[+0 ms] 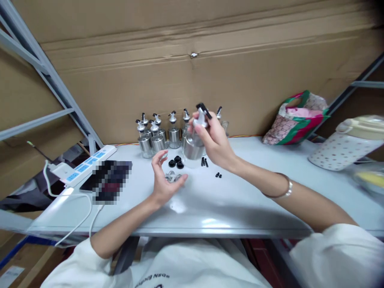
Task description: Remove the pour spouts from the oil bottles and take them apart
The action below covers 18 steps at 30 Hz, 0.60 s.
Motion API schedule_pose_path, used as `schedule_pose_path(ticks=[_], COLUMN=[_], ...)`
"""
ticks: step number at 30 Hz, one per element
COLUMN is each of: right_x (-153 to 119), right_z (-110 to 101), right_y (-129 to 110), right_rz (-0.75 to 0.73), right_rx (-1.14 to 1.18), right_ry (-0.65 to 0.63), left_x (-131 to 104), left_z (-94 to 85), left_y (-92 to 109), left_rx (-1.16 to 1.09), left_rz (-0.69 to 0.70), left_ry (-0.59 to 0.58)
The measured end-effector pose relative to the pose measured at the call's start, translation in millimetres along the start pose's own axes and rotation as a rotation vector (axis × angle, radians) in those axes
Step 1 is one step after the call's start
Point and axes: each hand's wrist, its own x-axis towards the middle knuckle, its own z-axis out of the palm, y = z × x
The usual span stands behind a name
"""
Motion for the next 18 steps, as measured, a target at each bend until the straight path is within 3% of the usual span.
schedule_pose_path(ticks=[3, 7, 9, 13, 18], right_x=[-35, -60, -65, -72, -77], right_z=[-5, -2, 2, 11, 14], right_y=[-14, -23, -24, -20, -22], right_rz=[0.02, 0.003, -0.075, -0.24, -0.257], right_rx=[0.078, 0.171, 0.14, 0.096, 0.046], right_ry=[-0.095, -0.149, -0.178, -0.197, -0.155], left_x=[-6, -14, -18, -23, -24], left_z=[15.5, 33.1, 35.3, 31.4, 30.0], left_y=[21, 38, 44, 48, 41], left_rx=[-0.188, -0.259, -0.23, -0.25, -0.292], left_rz=[-0.092, -0.445, -0.546, -0.555, -0.524], left_ry=[-0.155, -0.319, -0.36, -0.443, -0.528])
